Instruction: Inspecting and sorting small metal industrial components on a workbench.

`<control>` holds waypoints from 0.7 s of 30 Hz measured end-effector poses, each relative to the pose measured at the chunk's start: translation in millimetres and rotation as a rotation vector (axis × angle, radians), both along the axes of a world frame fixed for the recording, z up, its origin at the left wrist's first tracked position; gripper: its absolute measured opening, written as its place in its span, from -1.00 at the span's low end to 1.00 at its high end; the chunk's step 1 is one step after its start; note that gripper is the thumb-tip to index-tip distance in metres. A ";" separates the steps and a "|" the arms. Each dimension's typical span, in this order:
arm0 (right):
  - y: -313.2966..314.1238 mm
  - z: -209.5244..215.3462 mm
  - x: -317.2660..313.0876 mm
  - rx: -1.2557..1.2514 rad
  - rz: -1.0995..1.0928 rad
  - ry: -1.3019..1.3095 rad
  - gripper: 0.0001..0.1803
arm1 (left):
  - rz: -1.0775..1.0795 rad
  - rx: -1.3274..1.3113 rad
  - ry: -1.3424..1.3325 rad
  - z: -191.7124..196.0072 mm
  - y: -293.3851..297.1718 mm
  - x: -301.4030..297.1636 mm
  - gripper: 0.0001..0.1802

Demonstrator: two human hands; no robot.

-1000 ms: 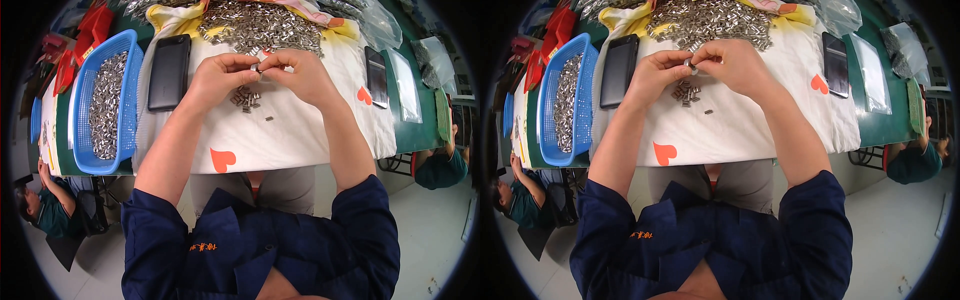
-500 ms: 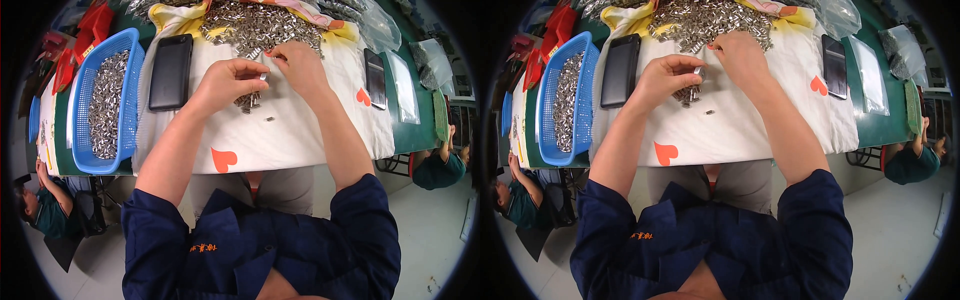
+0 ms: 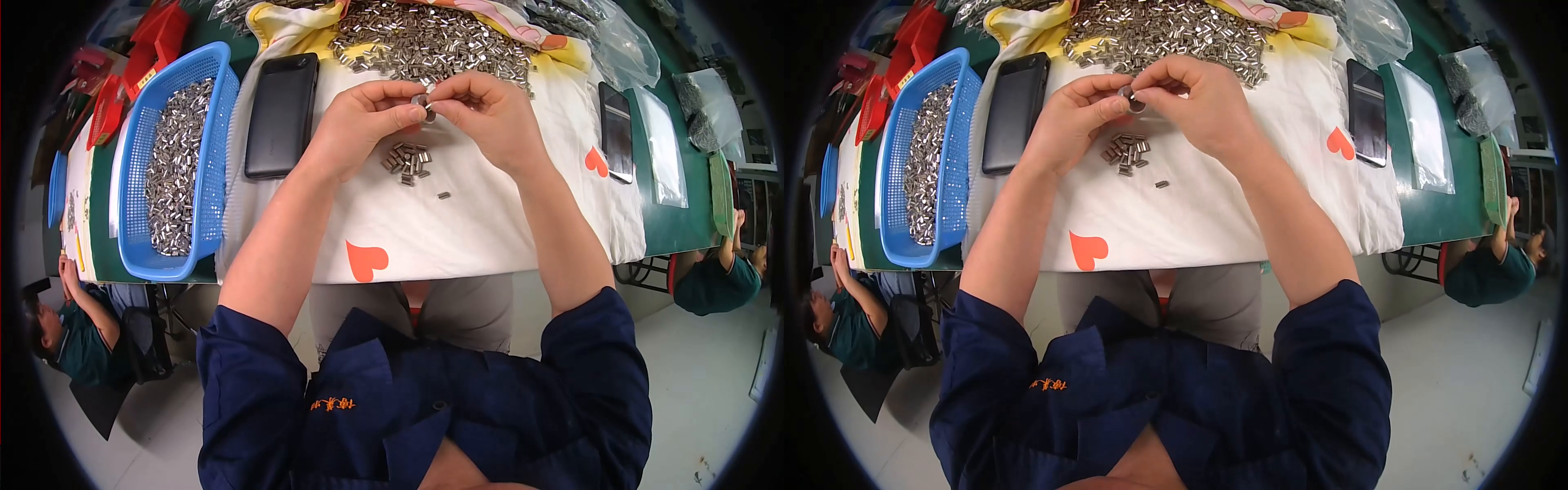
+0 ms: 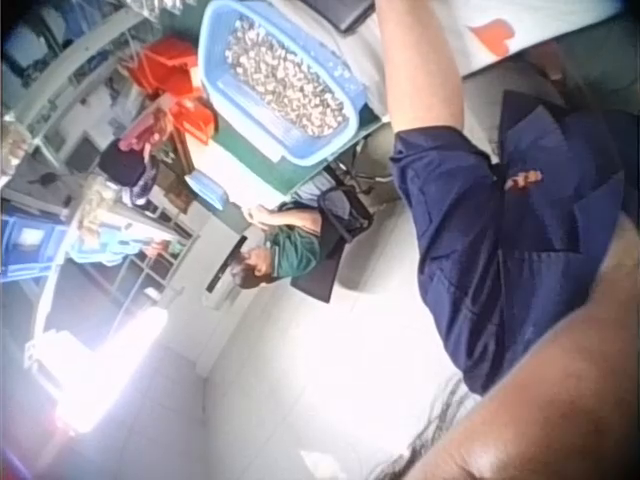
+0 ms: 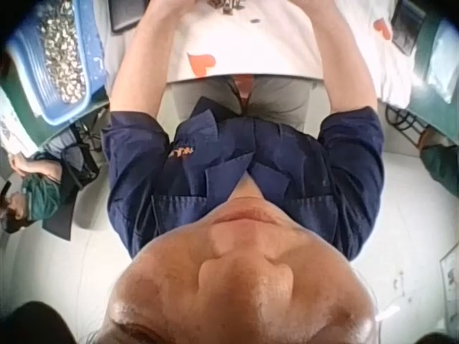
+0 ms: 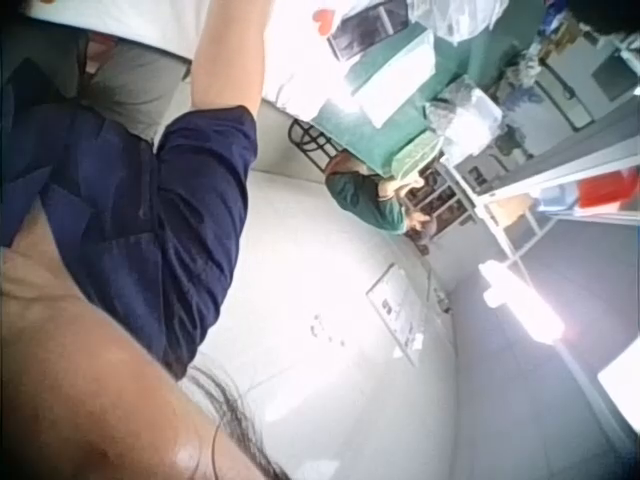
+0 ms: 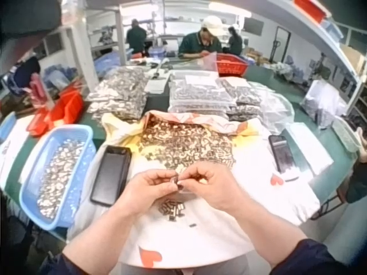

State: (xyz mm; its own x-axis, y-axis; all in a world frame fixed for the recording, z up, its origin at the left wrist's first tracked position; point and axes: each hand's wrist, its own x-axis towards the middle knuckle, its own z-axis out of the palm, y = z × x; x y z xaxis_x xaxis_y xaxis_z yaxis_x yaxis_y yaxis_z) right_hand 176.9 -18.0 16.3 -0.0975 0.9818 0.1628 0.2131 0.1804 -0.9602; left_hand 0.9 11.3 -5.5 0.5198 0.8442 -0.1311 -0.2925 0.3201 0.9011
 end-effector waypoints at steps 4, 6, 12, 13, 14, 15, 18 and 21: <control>-4.9 5.5 -6.5 0.184 -0.054 -0.183 -0.92 | 0.022 -0.028 -0.003 1.1 -0.6 0.5 -0.69; -4.7 4.0 -6.5 0.255 -0.071 -0.210 -0.93 | 0.025 -0.035 0.002 0.8 -0.3 1.2 -0.68; -5.5 1.3 -6.9 0.402 -0.069 -0.383 -0.92 | 0.054 0.037 0.072 -1.8 -0.5 0.3 -0.68; -5.7 2.2 -7.0 0.314 -0.052 -0.297 -0.92 | 0.041 0.034 0.066 -0.6 -0.6 -0.1 -0.68; -5.7 3.3 -7.0 0.227 -0.035 -0.211 -0.92 | 0.028 0.031 0.061 0.3 -0.6 -0.3 -0.68; -5.2 4.9 -5.3 0.228 -0.036 -0.210 -0.92 | 0.027 0.032 0.061 0.5 -0.5 -0.4 -0.68; -3.9 7.3 -1.1 0.023 0.019 -0.212 -0.92 | 0.005 0.029 0.039 0.5 -0.6 -0.7 -0.68; -3.4 3.5 -0.5 0.199 0.028 -0.244 -0.90 | 0.020 -0.006 0.019 0.2 -0.9 -0.9 -0.68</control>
State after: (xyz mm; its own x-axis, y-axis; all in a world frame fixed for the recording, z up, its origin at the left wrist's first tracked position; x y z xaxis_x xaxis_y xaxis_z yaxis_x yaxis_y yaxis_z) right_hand 176.4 -21.4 19.8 -0.1839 0.9294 0.3200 0.4255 0.3688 -0.8264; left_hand 0.0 10.4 -5.3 0.5005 0.8534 -0.1456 -0.2821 0.3197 0.9046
